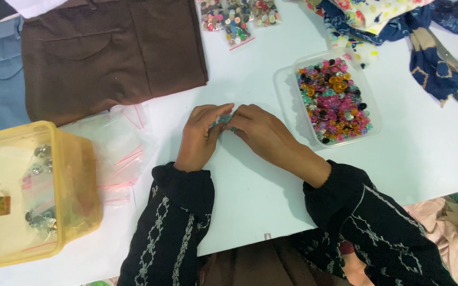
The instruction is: The person sorts small colored buttons from a plastic container, places them into small plastic bags, and arranges the bags on a white table.
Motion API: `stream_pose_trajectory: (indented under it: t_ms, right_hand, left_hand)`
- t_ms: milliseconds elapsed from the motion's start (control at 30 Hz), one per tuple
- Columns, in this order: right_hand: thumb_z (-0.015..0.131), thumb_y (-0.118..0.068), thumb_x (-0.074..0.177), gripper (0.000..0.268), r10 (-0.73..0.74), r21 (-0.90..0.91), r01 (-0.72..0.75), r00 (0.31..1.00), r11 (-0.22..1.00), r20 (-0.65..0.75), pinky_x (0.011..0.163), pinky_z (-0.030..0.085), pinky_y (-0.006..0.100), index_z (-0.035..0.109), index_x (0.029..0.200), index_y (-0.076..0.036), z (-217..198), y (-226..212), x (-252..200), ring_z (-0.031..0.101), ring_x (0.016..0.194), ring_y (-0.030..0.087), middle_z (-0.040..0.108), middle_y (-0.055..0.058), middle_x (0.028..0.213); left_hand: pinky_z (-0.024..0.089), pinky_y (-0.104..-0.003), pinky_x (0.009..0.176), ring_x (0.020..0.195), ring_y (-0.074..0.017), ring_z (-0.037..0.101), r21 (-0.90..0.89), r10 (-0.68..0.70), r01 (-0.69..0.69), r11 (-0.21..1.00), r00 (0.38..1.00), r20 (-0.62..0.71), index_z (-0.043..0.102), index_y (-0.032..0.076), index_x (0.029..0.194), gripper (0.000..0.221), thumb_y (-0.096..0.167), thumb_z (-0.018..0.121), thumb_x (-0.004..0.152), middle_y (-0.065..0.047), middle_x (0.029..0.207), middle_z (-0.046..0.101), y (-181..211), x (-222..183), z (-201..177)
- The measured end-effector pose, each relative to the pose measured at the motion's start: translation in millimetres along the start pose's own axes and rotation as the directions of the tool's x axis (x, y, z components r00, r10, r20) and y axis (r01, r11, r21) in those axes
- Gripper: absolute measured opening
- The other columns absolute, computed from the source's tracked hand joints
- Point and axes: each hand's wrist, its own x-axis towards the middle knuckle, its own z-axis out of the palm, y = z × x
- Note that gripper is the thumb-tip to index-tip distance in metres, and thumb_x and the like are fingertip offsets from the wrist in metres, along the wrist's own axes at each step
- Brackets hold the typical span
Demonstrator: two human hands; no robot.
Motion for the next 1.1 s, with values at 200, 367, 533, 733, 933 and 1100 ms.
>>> stream_pose_trajectory:
  t_ms: [200,367,533,733,933,1100]
  right_hand:
    - [0.069,-0.002,0.095,0.027,0.193,0.269,-0.188,0.981,0.945,0.007,0.079,0.059,0.035,0.065,0.122,-0.003,-10,-11,-4,0.069,0.093,0.026,0.064,0.012,0.105]
    - [0.071,-0.001,0.093,0.04,0.224,0.285,-0.213,0.975,0.935,-0.007,0.087,0.058,0.036,0.061,0.133,-0.001,-11,-12,-5,0.067,0.098,0.026,0.06,0.014,0.112]
    - [0.072,-0.001,0.093,0.045,0.214,0.288,-0.193,0.976,0.938,-0.045,0.088,0.057,0.037,0.06,0.137,0.0,-5,-7,-5,0.066,0.099,0.027,0.059,0.016,0.116]
    - [0.069,-0.002,0.097,0.032,0.144,0.229,-0.115,0.983,0.966,-0.112,0.082,0.057,0.037,0.066,0.129,-0.001,3,-3,1,0.064,0.1,0.029,0.063,0.016,0.116]
    - [0.069,0.0,0.095,0.028,0.052,0.237,-0.011,0.985,0.971,-0.166,0.083,0.056,0.037,0.071,0.123,-0.003,4,1,-3,0.066,0.098,0.029,0.068,0.013,0.111]
    - [0.069,0.005,0.093,0.028,0.045,0.256,0.014,0.974,0.967,-0.223,0.084,0.057,0.039,0.07,0.12,0.0,-27,-9,-16,0.068,0.097,0.03,0.07,0.014,0.11]
  left_hand:
    - [0.045,-0.05,0.107,0.126,-0.0335,0.056,-0.147,0.036,-0.026,0.989,0.997,0.062,0.053,0.008,0.147,0.061,-0.013,0.065,0.091,-0.013,0.135,0.064,13,1,-15]
    - [0.044,-0.05,0.108,0.126,-0.0375,0.055,-0.183,0.034,-0.018,0.983,0.996,0.087,0.047,0.006,0.151,0.072,-0.012,0.069,0.084,-0.017,0.137,0.062,15,1,-16]
    - [0.042,-0.048,0.111,0.128,-0.0356,0.055,-0.171,0.049,-0.032,0.985,0.994,0.1,0.041,0.006,0.155,0.081,-0.003,0.077,0.084,-0.017,0.141,0.059,14,3,-13]
    - [0.04,-0.048,0.112,0.127,-0.0351,0.055,-0.112,0.064,-0.051,0.992,0.99,0.122,0.04,0.004,0.155,0.08,0.0,0.08,0.085,-0.018,0.142,0.058,11,3,-10]
    - [0.044,-0.046,0.106,0.122,-0.0329,0.059,-0.125,0.07,-0.056,0.991,0.991,0.113,0.045,0.007,0.154,0.079,-0.006,0.078,0.083,-0.015,0.137,0.062,14,5,-10]
    - [0.045,-0.046,0.106,0.124,-0.0331,0.057,-0.012,0.122,-0.122,0.993,0.989,0.086,0.048,0.006,0.15,0.074,0.003,0.083,0.085,-0.014,0.138,0.06,18,5,-11]
